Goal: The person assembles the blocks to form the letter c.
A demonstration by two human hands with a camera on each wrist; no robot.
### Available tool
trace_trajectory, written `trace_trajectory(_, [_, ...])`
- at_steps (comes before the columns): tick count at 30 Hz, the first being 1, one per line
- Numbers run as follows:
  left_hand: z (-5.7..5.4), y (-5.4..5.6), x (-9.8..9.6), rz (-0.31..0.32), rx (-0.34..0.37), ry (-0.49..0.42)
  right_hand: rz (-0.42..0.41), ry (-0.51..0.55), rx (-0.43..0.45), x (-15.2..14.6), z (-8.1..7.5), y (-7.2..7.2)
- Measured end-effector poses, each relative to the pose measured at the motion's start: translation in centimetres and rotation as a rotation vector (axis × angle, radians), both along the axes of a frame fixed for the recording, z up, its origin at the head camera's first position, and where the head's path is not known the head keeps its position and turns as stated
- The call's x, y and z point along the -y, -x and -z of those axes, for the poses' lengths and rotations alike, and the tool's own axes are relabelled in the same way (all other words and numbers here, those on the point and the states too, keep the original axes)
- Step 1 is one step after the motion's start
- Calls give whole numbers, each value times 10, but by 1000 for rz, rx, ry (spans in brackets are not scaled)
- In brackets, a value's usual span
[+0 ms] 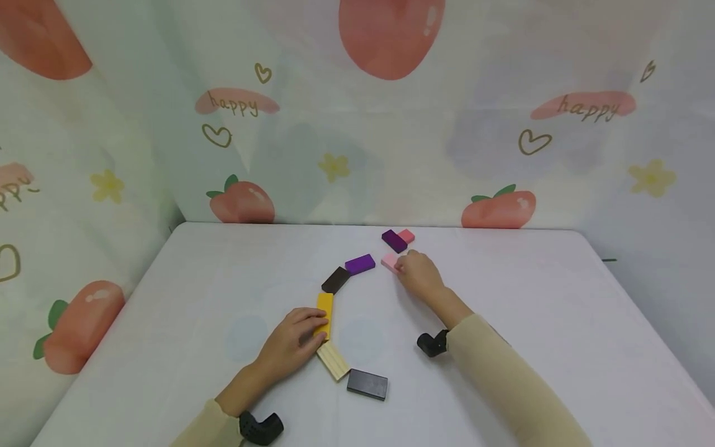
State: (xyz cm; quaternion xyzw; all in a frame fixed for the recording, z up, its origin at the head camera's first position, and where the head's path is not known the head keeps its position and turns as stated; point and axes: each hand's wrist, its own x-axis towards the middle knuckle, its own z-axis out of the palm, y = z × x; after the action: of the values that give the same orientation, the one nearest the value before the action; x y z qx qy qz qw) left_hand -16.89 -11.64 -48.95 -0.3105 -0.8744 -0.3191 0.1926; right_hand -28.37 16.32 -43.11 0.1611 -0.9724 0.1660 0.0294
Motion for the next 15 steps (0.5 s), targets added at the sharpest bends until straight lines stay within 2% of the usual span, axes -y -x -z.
trace_trajectory(8, [1,0,0,-6,-7,5,-20,-17,15,-6,-3,-14])
trace_trajectory(15, [-1,-1,-1,-3,-7,9,-48,-36,50,-11,-9,-33])
